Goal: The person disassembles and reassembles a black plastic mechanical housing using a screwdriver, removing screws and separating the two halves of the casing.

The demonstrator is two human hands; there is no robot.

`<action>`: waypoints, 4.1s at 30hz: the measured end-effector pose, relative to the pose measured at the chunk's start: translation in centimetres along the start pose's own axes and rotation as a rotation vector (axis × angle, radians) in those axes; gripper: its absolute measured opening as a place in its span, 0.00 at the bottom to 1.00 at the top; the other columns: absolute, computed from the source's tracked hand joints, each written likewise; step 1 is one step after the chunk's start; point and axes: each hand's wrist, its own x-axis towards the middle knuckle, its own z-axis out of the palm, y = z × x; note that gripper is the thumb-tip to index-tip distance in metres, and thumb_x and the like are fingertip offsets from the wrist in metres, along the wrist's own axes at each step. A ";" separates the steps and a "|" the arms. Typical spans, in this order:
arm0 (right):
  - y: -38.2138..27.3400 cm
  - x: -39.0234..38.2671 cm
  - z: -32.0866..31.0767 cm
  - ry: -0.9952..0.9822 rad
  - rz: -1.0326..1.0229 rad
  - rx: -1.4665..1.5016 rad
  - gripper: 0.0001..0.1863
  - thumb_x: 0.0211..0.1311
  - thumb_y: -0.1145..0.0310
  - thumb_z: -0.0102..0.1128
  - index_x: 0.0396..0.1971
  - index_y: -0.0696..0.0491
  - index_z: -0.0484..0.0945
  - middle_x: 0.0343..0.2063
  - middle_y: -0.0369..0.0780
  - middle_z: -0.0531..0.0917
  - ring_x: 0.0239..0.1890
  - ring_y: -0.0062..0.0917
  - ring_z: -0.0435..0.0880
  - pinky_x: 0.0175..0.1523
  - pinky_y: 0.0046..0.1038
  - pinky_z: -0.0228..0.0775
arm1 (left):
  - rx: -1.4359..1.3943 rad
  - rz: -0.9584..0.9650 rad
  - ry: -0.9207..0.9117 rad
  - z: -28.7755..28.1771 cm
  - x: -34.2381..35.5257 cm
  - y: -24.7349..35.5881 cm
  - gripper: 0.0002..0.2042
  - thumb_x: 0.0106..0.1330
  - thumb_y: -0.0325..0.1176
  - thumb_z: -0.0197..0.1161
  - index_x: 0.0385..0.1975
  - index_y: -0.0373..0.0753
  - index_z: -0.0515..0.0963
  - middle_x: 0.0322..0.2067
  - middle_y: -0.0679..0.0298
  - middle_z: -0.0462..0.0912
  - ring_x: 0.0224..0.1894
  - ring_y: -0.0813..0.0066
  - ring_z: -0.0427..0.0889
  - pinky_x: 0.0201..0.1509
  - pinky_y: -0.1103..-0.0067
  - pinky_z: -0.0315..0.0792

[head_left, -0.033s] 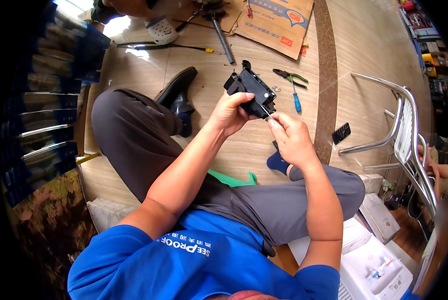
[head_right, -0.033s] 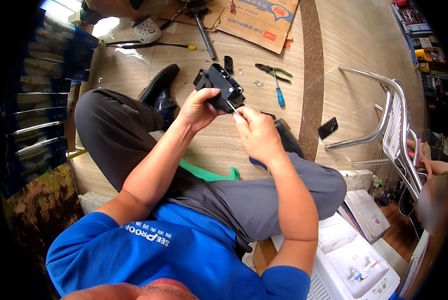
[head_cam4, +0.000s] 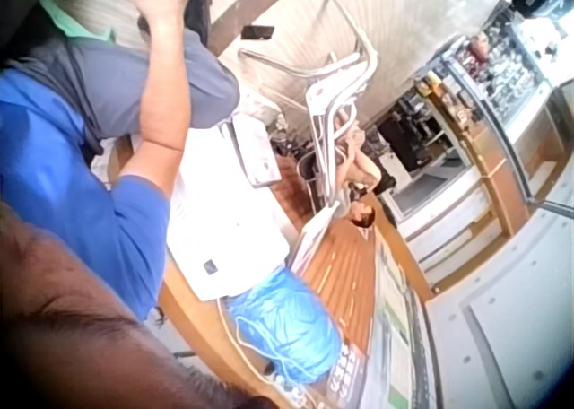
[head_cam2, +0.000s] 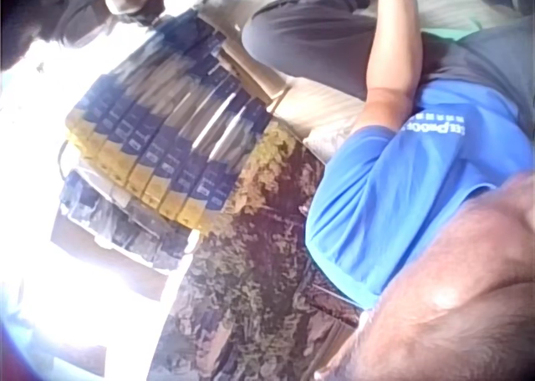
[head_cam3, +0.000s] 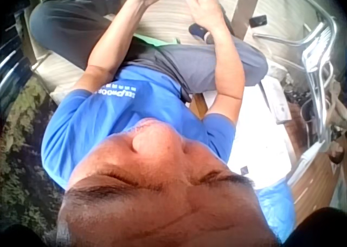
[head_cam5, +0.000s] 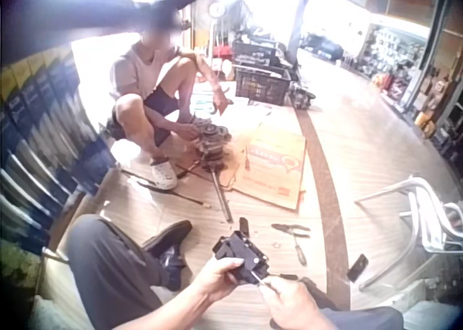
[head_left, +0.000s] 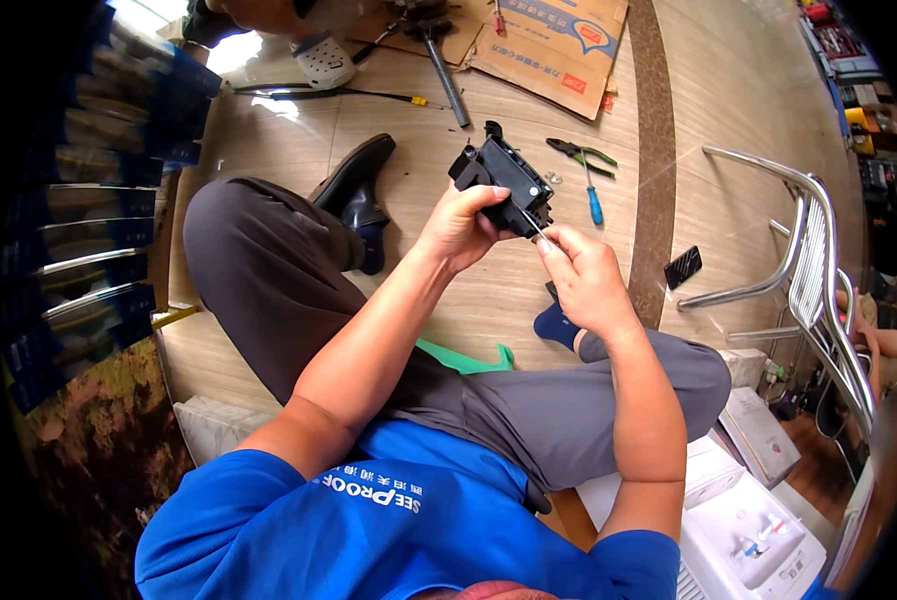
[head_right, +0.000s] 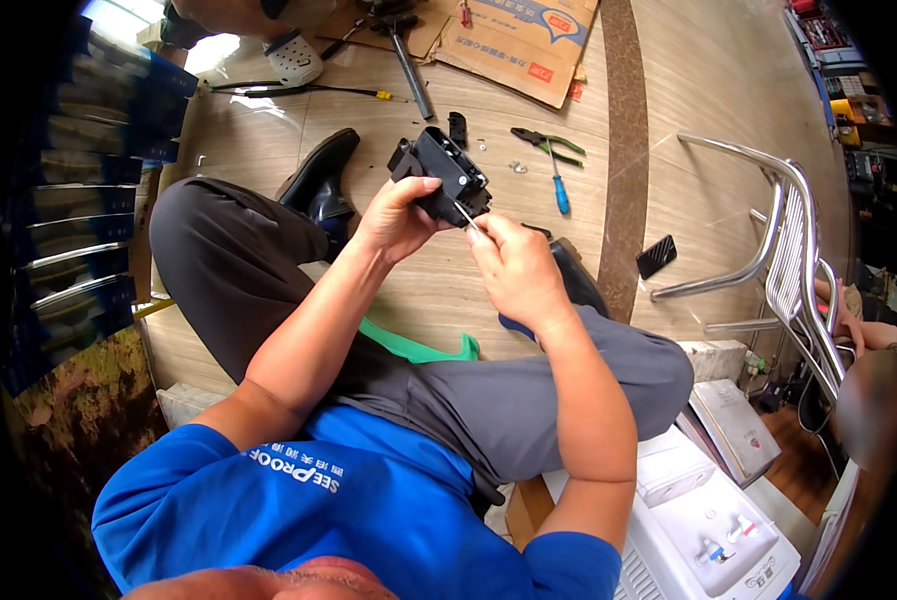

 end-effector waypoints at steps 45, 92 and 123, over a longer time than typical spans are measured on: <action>4.6 0.1 2.3 0.019 -0.020 -0.124 0.12 0.68 0.66 0.56 0.44 0.59 0.78 0.31 0.53 0.84 0.36 0.48 0.86 0.41 0.42 0.76 | -0.042 0.191 0.426 -2.4 0.5 1.6 0.13 0.66 0.37 0.65 0.48 0.44 0.77 0.44 0.63 0.85 0.48 0.63 0.83 0.54 0.53 0.76; 1.7 2.3 -7.4 0.082 -0.411 -0.331 0.20 0.59 0.73 0.64 0.52 0.59 0.80 0.34 0.48 0.84 0.34 0.34 0.85 0.41 0.31 0.75 | -0.319 0.230 0.429 -3.0 1.2 0.3 0.17 0.66 0.30 0.63 0.54 0.41 0.70 0.46 0.56 0.82 0.49 0.58 0.85 0.49 0.56 0.83; 2.8 -4.1 -2.5 -0.199 0.196 0.452 0.16 0.71 0.71 0.53 0.54 0.62 0.77 0.27 0.38 0.84 0.18 0.10 0.69 0.24 0.15 0.61 | -0.110 0.454 0.241 -1.9 0.0 1.6 0.14 0.65 0.30 0.65 0.48 0.41 0.74 0.41 0.64 0.83 0.42 0.69 0.86 0.48 0.69 0.83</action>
